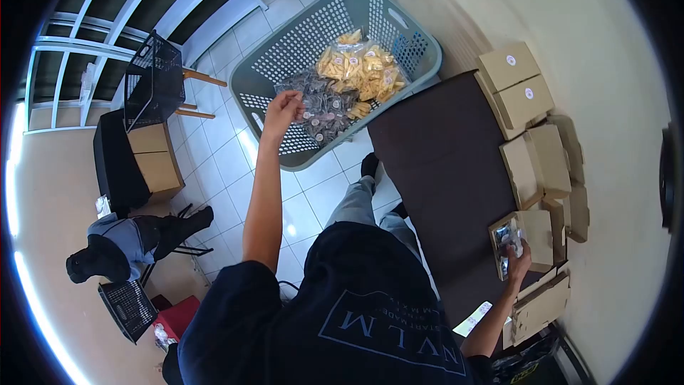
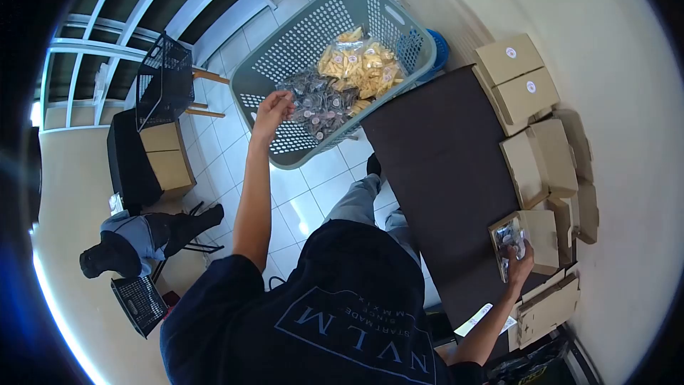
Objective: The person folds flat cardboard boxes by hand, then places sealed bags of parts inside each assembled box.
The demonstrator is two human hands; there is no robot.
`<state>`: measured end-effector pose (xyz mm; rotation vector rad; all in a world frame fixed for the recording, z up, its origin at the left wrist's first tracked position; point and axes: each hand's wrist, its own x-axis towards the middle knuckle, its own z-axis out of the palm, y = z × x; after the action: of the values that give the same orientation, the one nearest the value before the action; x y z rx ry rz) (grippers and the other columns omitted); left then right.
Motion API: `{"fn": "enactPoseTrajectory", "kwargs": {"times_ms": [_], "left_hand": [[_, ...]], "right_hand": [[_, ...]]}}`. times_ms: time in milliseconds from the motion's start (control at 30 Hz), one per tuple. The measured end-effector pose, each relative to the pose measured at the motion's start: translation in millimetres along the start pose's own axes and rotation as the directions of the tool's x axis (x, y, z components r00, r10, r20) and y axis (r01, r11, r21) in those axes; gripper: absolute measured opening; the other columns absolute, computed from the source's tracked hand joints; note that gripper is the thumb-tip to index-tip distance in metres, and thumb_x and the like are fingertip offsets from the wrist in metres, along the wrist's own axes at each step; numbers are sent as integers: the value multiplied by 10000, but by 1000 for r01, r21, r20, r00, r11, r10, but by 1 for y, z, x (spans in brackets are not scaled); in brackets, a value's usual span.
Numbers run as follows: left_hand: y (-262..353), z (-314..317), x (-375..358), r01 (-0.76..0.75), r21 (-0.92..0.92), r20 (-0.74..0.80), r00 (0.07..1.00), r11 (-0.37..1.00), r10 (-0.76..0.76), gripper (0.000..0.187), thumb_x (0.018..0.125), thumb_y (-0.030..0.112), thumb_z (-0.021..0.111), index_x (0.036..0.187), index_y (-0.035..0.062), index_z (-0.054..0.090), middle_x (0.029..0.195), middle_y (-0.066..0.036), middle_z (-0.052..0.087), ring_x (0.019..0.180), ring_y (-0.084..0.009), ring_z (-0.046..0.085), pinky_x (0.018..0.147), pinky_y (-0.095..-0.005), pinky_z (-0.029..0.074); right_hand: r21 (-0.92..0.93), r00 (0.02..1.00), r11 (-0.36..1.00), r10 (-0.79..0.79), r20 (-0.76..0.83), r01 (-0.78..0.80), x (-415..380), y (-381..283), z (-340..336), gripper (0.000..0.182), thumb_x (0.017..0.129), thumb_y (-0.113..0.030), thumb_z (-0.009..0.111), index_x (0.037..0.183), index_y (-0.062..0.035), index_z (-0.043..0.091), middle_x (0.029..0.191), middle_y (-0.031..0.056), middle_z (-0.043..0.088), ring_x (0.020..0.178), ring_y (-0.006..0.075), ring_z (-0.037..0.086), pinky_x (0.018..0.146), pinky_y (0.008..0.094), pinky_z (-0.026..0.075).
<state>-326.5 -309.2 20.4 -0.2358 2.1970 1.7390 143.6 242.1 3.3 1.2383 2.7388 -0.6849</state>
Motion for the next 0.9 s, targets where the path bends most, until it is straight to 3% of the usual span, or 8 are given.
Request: {"fn": "enactPoseTrajectory", "kwargs": {"times_ms": [133,300,367,433,600,733,833,900], "left_hand": [[-62,-19,75,141,126,-66,989,982,-134,223,916,177,650,1055,4,665,777,-72,684,719,-127,650,617,-258,509],[-204,-41,152,167,558,-31,983,813,-181,206,758,233,713,890,81,756,754,-131,716,765,-206,708,710,-338,554],[-195,-27,143,281,541,-56,952,793,-299,224,735,286,716,858,105,760,825,-134,727,835,-280,711,797,-379,550],[-204,-14,143,187,774,-3,957,605,-292,206,732,275,709,820,94,752,889,-153,727,888,-303,702,831,-386,543],[-220,22,132,-92,901,261,895,424,-362,336,755,226,702,1067,102,699,1105,-193,680,1023,-368,655,895,-445,521],[-215,51,118,-10,932,184,875,363,-449,395,746,196,721,1112,65,652,1189,-218,632,1124,-370,601,941,-467,494],[-217,68,112,-228,774,442,863,591,-246,530,731,126,723,1236,78,570,1171,-211,605,1141,-373,572,976,-449,471],[-214,86,112,-296,733,557,777,613,-292,635,750,95,699,1343,188,493,1242,-167,539,1193,-375,515,991,-491,461]], "right_hand": [[-46,990,996,73,-123,-80,-4,-5,6,427,828,-168,741,1186,35,630,1147,239,660,1076,382,636,942,426,495],[113,961,964,253,-116,-240,-26,-23,20,357,879,-145,695,1181,34,632,1142,223,666,995,338,669,884,409,536],[85,959,964,260,-109,-252,-38,-50,22,344,883,-131,687,1183,27,634,1106,200,683,957,294,680,847,383,545],[25,966,973,229,-115,-228,-50,-63,28,329,884,-125,682,1172,27,637,1051,175,701,910,250,686,808,344,543],[250,921,890,388,22,-381,-75,-74,47,290,907,-180,667,1143,-13,646,967,84,718,851,145,669,649,301,548],[311,871,814,463,163,-491,-88,-101,43,237,912,-151,655,1108,-19,636,948,80,711,819,144,660,615,290,558],[347,852,782,505,137,-519,-92,-131,43,248,915,-150,649,1115,-6,626,952,91,707,818,150,660,629,289,565],[335,849,783,510,135,-524,-93,-145,42,253,919,-149,641,1119,4,619,955,92,704,820,155,664,641,287,566]]}}
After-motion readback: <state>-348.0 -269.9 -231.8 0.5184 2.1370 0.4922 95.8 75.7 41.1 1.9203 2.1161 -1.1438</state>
